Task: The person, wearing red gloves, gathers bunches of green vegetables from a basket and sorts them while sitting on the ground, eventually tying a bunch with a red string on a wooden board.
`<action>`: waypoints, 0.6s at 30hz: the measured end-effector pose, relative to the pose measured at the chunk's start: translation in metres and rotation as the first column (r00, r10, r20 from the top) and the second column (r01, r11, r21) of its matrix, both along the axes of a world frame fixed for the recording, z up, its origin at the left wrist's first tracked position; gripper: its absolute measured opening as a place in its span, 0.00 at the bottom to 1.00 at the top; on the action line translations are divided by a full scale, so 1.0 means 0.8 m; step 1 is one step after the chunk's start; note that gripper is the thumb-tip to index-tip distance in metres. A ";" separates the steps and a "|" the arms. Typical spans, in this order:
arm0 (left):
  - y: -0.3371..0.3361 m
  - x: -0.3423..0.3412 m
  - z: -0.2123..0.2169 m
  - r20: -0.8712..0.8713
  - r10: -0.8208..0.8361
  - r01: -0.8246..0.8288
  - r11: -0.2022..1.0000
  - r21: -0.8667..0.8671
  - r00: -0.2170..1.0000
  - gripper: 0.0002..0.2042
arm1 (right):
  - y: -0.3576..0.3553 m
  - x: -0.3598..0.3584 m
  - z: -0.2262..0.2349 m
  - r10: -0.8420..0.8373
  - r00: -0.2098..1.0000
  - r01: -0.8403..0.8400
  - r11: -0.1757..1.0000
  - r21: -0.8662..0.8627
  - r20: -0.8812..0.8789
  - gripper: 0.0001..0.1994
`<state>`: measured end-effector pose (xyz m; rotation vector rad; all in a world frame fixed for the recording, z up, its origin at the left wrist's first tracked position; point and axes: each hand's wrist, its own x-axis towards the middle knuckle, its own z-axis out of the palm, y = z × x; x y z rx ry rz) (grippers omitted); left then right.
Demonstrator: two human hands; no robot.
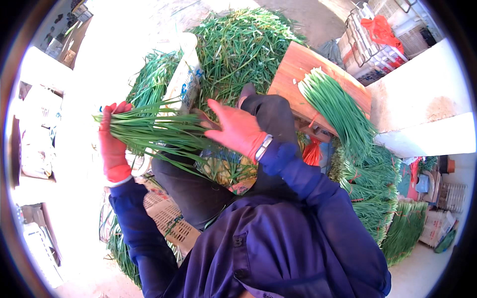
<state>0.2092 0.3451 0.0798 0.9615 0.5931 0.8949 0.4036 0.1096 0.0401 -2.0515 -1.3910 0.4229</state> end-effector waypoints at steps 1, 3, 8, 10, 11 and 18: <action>-0.012 0.015 -0.004 0.043 -0.007 0.008 1.000 -0.015 0.999 0.15 | 0.012 -0.007 0.027 0.056 0.998 -0.058 0.993 0.106 0.018 0.43; -0.040 0.039 0.008 0.076 0.022 -0.017 0.998 -0.056 0.997 0.15 | 0.038 -0.034 0.059 0.133 0.969 -0.202 0.910 0.362 0.208 0.47; -0.086 0.082 0.022 0.255 0.047 -0.006 0.988 -0.156 0.966 0.15 | 0.074 -0.027 0.051 -0.076 0.860 -0.118 0.932 0.341 0.505 0.44; -0.079 0.077 0.010 0.343 0.050 0.037 0.970 -0.241 0.938 0.15 | 0.061 -0.010 0.051 -0.014 0.887 -0.052 0.990 0.129 0.462 0.32; -0.079 0.074 0.005 0.372 0.062 0.046 0.961 -0.274 0.926 0.15 | 0.047 -0.003 0.045 -0.012 0.889 -0.071 0.984 0.163 0.458 0.28; -0.131 0.117 -0.036 0.403 -0.173 0.352 0.833 -0.428 0.899 0.13 | -0.081 -0.009 0.093 0.035 0.983 0.035 0.930 -0.366 0.183 0.14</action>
